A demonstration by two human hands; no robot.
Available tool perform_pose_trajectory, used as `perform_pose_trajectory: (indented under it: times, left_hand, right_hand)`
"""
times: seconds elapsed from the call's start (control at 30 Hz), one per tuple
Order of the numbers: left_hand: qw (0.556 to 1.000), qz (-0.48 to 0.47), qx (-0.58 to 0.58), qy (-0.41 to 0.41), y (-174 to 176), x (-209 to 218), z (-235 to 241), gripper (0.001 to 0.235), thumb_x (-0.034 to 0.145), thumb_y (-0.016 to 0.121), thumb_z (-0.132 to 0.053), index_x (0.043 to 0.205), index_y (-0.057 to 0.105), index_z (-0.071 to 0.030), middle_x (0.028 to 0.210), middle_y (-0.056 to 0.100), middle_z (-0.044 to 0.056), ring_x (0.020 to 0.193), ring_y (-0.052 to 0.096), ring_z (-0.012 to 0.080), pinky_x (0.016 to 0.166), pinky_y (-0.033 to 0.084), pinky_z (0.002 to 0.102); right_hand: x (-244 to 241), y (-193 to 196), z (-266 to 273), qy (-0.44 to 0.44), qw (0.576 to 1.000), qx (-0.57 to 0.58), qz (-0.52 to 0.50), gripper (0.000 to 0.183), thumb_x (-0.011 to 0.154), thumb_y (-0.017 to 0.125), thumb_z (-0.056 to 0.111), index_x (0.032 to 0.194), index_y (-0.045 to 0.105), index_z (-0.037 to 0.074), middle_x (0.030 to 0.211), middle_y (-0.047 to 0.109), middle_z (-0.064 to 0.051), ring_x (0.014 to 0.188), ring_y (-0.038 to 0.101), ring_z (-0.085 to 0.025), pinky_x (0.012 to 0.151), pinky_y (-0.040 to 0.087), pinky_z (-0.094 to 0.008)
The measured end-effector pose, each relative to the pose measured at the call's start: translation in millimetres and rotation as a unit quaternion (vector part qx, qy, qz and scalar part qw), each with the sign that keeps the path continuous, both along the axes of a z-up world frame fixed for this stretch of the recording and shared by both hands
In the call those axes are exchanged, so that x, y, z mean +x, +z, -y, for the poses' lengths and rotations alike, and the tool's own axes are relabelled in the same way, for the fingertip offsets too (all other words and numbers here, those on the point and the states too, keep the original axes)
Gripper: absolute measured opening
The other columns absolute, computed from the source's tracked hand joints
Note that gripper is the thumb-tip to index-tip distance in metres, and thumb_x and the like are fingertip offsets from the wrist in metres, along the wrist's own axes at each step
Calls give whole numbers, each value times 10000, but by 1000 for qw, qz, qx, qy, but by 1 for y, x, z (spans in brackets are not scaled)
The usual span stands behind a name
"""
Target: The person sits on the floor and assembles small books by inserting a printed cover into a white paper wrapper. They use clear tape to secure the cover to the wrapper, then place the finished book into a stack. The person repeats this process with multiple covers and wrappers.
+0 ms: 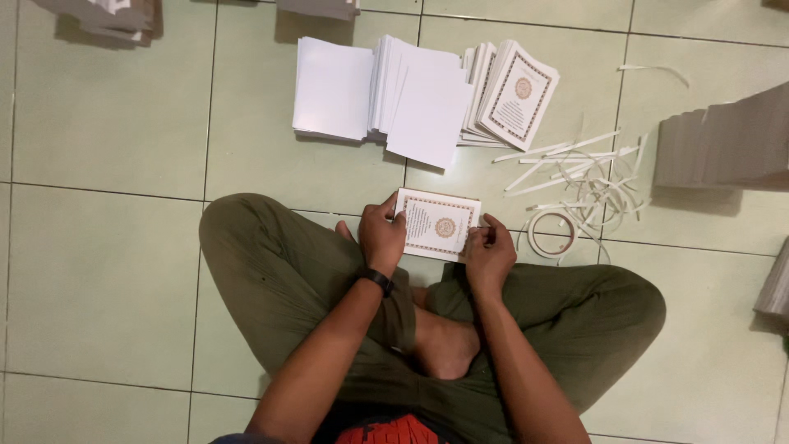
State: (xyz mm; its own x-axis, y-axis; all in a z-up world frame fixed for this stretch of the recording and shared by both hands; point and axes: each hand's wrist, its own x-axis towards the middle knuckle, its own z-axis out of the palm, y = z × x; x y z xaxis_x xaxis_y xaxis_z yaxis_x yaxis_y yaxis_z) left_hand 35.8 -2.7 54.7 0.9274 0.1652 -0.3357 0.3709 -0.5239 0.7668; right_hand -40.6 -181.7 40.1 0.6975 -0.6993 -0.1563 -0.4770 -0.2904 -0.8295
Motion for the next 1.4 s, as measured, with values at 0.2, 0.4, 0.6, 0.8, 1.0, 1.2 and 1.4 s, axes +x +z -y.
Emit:
perform_pose_trajectory:
  times: [0.2,0.4,0.6,0.8,1.0,1.2,1.4]
  left_hand:
    - [999,-19,44,2,63,-4,1,357,855,753,-218,1210,773,-189,942,672,1,928,714,243,866,543,403]
    - [999,-32,9,2,79,-1,1,304,886,738,-139,1186,781,-117,940,761,68,956,743,304,817,570,413]
    - [998,-53,24,10,39,0,-6,321,896,728,-136,1213,773,-102,979,791,80,980,754,290,834,584,404]
    - [998,-54,34,-11,3,-1,-9,363,877,729,-95,1239,756,-110,987,790,73,1058,740,309,999,525,457]
    - [997,-75,1,4,46,0,-11,426,827,744,-105,1252,742,-135,968,796,52,1087,736,289,1043,495,458]
    - [993,-47,-4,-108,-14,60,-22,369,856,769,-290,1212,769,-192,1110,782,72,1126,716,331,944,569,456]
    - [970,-26,-3,-241,-4,78,-17,248,899,723,-159,1134,792,-117,1082,776,154,1075,727,385,905,598,473]
  right_hand:
    - [-7,-10,12,6,999,-9,-39,231,887,765,111,1111,811,83,888,753,-146,846,719,-297,753,569,-413]
    - [-7,-8,13,4,998,66,-13,297,866,754,2,1158,794,37,926,742,-181,879,701,-277,775,567,-398]
    - [-5,30,4,-20,981,191,-25,359,880,725,-34,1236,744,11,991,722,-152,915,641,-219,794,555,-368]
    - [-7,11,10,-24,987,161,-2,471,831,730,-83,1295,702,-10,966,733,-200,876,685,-252,740,570,-374]
    - [-8,8,12,-36,988,148,1,405,834,712,-63,1230,734,14,945,741,-178,853,696,-226,694,578,-367]
    - [13,10,19,46,998,13,-27,420,898,806,160,1301,724,72,1096,740,-225,1031,708,-396,890,567,-483]
    - [37,9,37,112,989,40,-82,549,912,843,308,1411,665,166,1153,718,-186,1049,705,-358,895,583,-475]
